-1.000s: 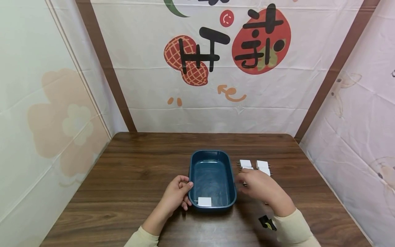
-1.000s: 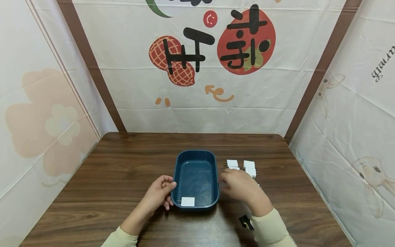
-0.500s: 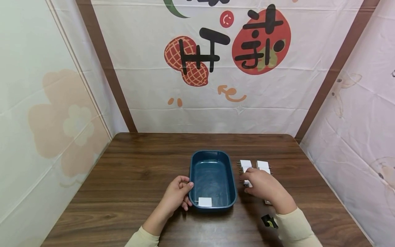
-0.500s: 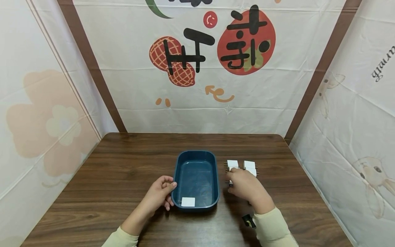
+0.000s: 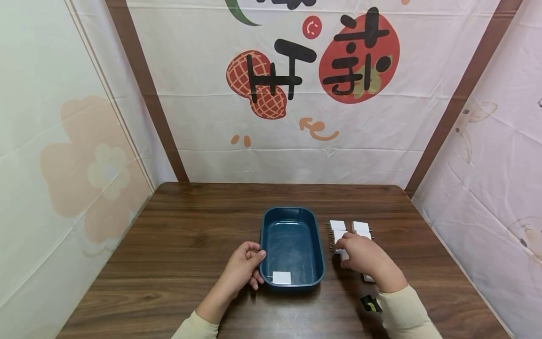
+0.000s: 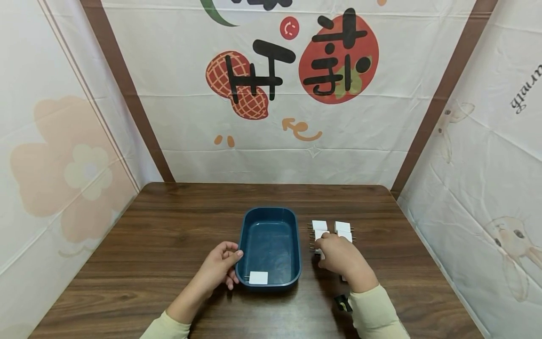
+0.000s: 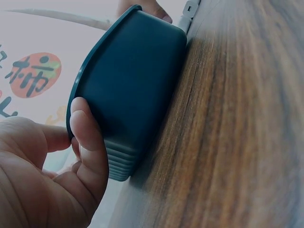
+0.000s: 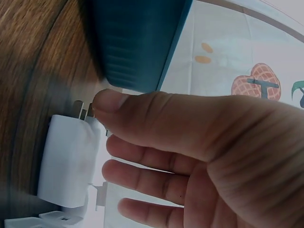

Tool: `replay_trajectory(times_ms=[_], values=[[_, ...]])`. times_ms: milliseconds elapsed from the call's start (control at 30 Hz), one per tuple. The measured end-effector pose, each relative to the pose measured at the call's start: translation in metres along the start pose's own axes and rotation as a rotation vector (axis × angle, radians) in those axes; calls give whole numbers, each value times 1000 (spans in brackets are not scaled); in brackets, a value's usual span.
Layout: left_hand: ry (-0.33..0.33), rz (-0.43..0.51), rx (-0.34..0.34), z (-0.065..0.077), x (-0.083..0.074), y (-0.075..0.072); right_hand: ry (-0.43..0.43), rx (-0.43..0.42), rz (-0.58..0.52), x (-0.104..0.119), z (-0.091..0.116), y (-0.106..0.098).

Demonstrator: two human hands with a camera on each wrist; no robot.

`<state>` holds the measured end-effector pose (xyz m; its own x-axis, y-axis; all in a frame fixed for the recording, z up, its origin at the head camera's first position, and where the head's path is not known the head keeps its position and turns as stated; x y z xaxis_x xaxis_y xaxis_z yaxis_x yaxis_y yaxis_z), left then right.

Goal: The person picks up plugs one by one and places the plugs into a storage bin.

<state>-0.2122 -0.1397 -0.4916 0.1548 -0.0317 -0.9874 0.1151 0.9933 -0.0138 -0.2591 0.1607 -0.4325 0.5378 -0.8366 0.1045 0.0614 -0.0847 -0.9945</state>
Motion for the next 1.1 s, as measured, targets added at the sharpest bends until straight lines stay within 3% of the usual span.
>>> replay_trajectory(times_ms=[733, 1100], values=[[6, 2, 19, 0, 2, 0, 9, 23, -55, -6, -1, 10], [14, 7, 21, 1, 0, 1, 72, 51, -116, -15, 3, 9]])
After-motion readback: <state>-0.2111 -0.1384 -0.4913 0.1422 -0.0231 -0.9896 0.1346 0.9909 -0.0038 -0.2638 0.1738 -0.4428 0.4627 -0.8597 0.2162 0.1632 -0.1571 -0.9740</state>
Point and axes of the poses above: each hand's wrist, its own z-axis away from the middle knuckle, its own y-axis out of the palm, x = y × z, the point moved 6 cm from there along -z, towards the middle knuckle, and after that the axes turned 1 degree about x, right-handed, at the moved point
